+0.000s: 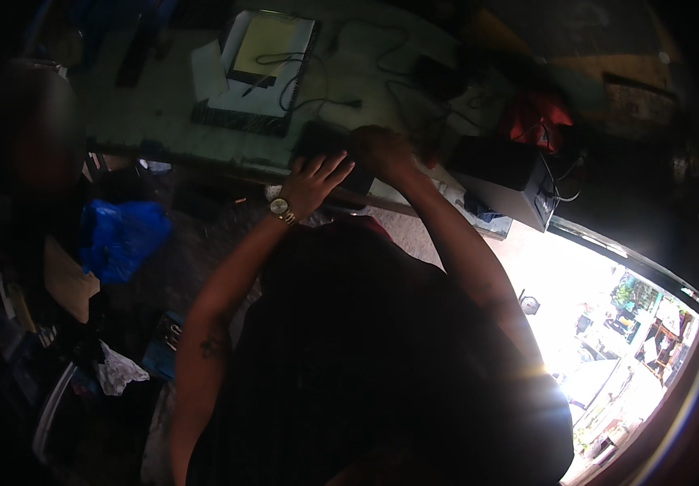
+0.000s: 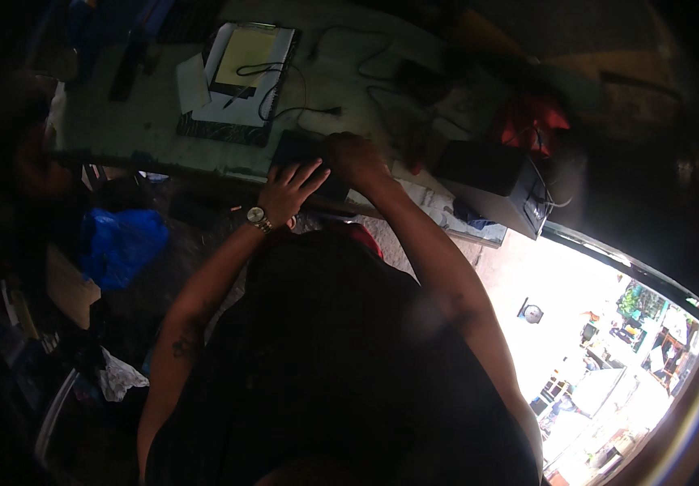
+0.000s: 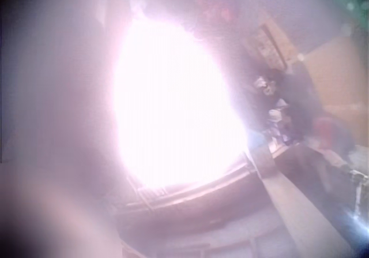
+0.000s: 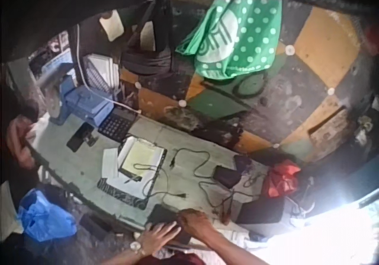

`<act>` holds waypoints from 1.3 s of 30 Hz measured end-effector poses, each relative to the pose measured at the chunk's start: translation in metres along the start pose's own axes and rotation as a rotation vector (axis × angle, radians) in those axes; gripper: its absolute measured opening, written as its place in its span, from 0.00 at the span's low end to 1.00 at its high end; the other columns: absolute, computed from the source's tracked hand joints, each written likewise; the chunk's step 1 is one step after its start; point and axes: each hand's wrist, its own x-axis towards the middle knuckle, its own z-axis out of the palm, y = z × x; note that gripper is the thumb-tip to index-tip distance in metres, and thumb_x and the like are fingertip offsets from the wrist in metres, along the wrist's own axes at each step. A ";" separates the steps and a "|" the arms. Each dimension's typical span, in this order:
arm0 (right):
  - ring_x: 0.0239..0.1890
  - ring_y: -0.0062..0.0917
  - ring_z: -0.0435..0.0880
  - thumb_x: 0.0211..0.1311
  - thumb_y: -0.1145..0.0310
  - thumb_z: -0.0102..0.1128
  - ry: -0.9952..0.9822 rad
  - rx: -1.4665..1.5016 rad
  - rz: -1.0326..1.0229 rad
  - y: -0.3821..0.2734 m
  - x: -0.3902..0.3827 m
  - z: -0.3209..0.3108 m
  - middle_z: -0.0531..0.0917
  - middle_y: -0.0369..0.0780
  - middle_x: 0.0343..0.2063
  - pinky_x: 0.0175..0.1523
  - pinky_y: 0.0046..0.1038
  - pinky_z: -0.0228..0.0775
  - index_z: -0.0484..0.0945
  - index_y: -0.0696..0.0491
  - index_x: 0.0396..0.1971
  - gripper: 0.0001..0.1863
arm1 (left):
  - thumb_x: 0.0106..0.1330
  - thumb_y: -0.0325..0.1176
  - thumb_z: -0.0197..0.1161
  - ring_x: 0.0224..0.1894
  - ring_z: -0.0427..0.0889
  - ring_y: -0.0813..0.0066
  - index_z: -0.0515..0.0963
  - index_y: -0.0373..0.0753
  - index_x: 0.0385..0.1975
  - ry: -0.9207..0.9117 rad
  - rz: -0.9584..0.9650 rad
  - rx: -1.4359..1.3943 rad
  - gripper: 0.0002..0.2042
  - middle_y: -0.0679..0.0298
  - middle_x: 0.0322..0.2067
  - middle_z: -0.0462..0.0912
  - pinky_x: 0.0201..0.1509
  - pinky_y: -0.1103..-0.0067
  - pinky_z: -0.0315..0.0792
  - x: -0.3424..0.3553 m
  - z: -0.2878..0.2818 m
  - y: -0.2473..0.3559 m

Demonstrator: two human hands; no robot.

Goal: The person disassembles a small black electronic device on a cluttered workbench, removes its internal components, and uses a screwdriver to adjust parts. They then reassemble the device and place it back on the table.

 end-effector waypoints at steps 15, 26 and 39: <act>0.45 0.46 0.87 0.65 0.61 0.59 0.102 -0.070 0.113 -0.007 -0.001 0.019 0.85 0.48 0.40 0.49 0.46 0.80 0.79 0.54 0.42 0.13 | 0.66 0.37 0.58 0.60 0.71 0.69 0.72 0.61 0.68 0.070 0.009 0.001 0.28 0.74 0.71 0.68 0.61 0.58 0.67 0.000 0.008 -0.003; 0.44 0.42 0.87 0.67 0.60 0.56 0.152 -0.042 0.184 -0.012 -0.005 0.016 0.86 0.45 0.40 0.48 0.43 0.80 0.84 0.52 0.39 0.12 | 0.66 0.35 0.58 0.63 0.71 0.67 0.67 0.60 0.72 0.008 0.019 -0.044 0.31 0.71 0.73 0.65 0.61 0.57 0.68 0.001 0.005 -0.005; 0.44 0.41 0.90 0.53 0.64 0.68 0.000 -0.292 0.019 -0.058 0.003 0.012 0.88 0.48 0.39 0.47 0.40 0.85 0.86 0.55 0.36 0.14 | 0.68 0.39 0.57 0.69 0.67 0.60 0.77 0.53 0.59 -0.211 0.045 -0.124 0.19 0.65 0.67 0.70 0.66 0.50 0.65 -0.010 0.021 -0.008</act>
